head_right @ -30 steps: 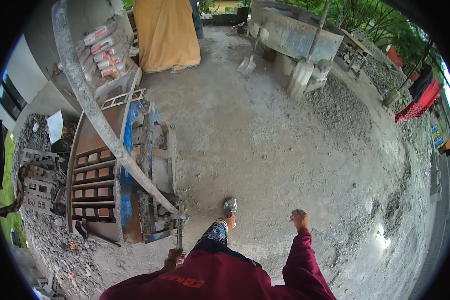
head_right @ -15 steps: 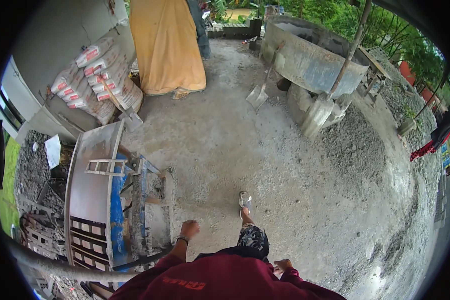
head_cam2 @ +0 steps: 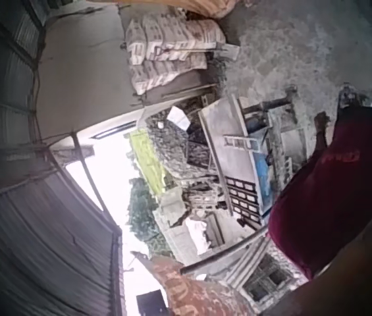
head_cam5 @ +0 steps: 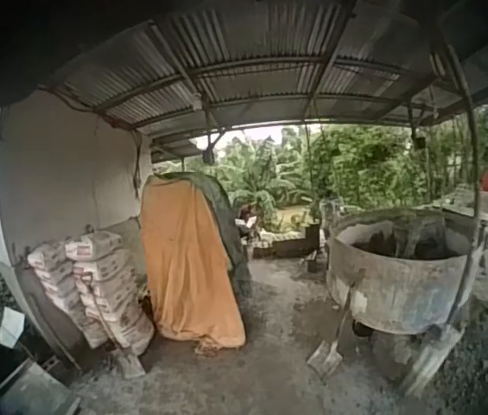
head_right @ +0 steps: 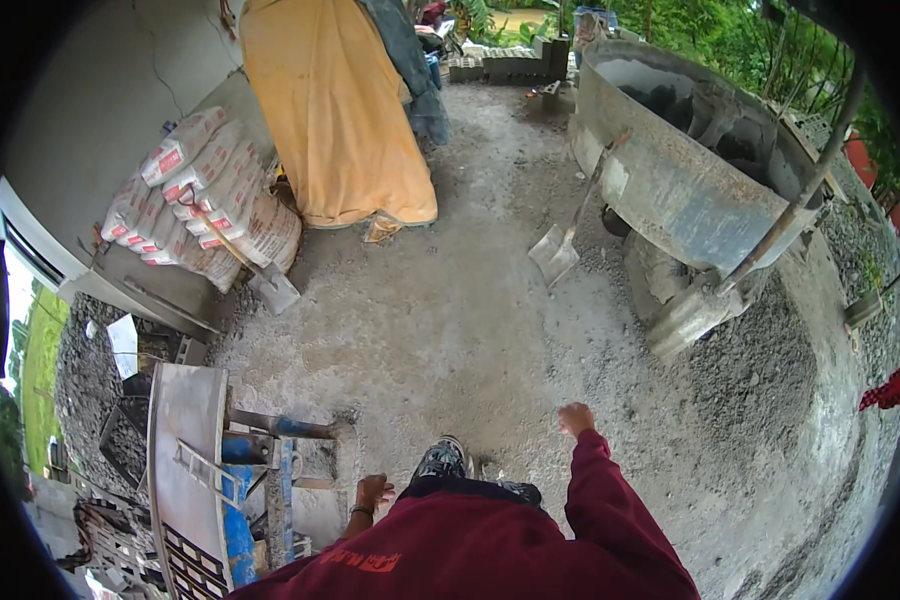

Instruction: The person carries cinder blocks from one area and stacks them on top of an existing row of blocks in another area.

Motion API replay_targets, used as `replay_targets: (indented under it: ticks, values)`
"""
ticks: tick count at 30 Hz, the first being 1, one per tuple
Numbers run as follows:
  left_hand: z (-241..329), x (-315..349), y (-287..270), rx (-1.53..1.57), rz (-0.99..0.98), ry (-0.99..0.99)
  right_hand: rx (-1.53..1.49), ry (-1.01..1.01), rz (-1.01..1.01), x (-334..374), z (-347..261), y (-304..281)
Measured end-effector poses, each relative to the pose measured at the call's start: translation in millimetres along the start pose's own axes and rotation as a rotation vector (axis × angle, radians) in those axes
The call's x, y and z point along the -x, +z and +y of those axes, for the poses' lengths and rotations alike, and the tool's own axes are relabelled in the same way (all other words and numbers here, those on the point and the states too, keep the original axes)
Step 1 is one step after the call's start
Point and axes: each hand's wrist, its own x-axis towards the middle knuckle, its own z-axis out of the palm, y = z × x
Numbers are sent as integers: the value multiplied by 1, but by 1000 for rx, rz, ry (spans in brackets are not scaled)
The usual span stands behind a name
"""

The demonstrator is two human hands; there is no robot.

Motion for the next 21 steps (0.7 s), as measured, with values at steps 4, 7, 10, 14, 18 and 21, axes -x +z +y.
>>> replay_targets:
  ticks: [4,7,10,14,18,21]
  values:
    - [56,-52,-7,-40,99,-121,-358,-58,43,-113,-219,4]
    - [125,-126,10,-161,6,-60,-407,-119,16,-204,-280,-33]
    - [198,-200,16,-869,-35,285,-275,-64,-48,-264,-280,-53]
    - [359,-306,56,-1391,-113,550,23,320,-202,-297,-238,-107]
    - [563,-383,98,-301,-27,311,88,358,-213,-315,-222,-143]
    - [716,-415,124,64,-66,341,-6,491,-226,-354,-238,-142]
